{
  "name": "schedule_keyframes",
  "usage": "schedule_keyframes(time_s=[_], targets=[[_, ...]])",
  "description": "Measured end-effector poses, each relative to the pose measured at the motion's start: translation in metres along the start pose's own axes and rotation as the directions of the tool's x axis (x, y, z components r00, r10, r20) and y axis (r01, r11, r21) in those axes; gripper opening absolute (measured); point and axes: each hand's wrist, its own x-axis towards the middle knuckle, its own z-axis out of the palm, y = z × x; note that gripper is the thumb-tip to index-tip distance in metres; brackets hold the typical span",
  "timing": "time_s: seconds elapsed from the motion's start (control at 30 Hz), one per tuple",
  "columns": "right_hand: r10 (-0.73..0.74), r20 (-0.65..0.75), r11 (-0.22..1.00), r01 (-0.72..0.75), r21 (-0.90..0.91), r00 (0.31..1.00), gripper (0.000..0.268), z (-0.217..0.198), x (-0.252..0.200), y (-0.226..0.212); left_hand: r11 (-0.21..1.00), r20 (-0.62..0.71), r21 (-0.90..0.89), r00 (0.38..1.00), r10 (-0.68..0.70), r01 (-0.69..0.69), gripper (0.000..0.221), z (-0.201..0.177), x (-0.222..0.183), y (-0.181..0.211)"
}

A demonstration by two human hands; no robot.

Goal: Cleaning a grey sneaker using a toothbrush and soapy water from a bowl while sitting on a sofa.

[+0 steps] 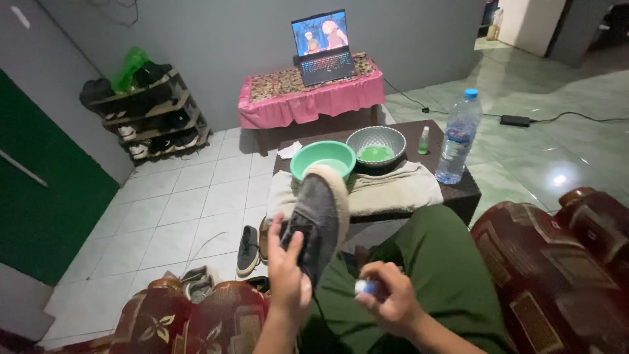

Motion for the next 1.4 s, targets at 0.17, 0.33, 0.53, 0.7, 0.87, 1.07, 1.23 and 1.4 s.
schedule_keyframes(time_s=[0.17, 0.33, 0.53, 0.7, 0.87, 1.07, 1.23, 1.4], targets=[[0.454, 0.202, 0.891, -0.446, -0.086, 0.868, 0.043, -0.042, 0.061, 0.017, 0.994, -0.065, -0.111, 0.998, -0.014, 0.007, 0.057, 0.002, 0.045, 0.024], [0.59, 0.242, 0.802, -0.524, -0.286, 0.771, 0.03, -0.065, 0.12, 0.06, 0.986, -0.026, -0.164, 0.999, 0.026, -0.03, 0.06, 0.01, 0.082, 0.03], [0.614, 0.257, 0.789, -0.577, -0.211, 0.746, 0.033, -0.068, 0.17, 0.088, 0.964, -0.001, -0.264, 1.0, -0.029, 0.028, 0.074, 0.034, 0.099, 0.029], [0.441, 0.291, 0.898, -0.413, -0.155, 0.849, 0.027, -0.058, 0.184, 0.143, 0.949, -0.015, -0.314, 1.0, 0.015, -0.019, 0.049, 0.036, 0.119, 0.015], [0.496, 0.271, 0.865, -0.443, -0.234, 0.825, 0.03, -0.066, 0.184, 0.154, 0.97, 0.094, -0.243, 0.996, -0.003, 0.026, 0.065, 0.074, 0.101, 0.018], [0.514, 0.146, 0.837, -0.456, -0.304, 0.845, 0.035, -0.069, 0.203, 0.177, 0.954, 0.163, -0.283, 0.985, -0.057, 0.102, 0.073, 0.093, 0.109, 0.001], [0.531, 0.111, 0.798, -0.451, -0.4, 0.84, 0.042, -0.068, 0.243, 0.154, 0.927, 0.043, -0.351, 0.991, -0.123, 0.13, 0.067, 0.118, 0.109, 0.003], [0.516, 0.028, 0.729, -0.422, -0.539, 0.856, 0.042, -0.028, 0.315, 0.227, 0.897, -0.002, -0.396, 0.977, -0.215, 0.196, 0.066, 0.142, 0.163, 0.009]])
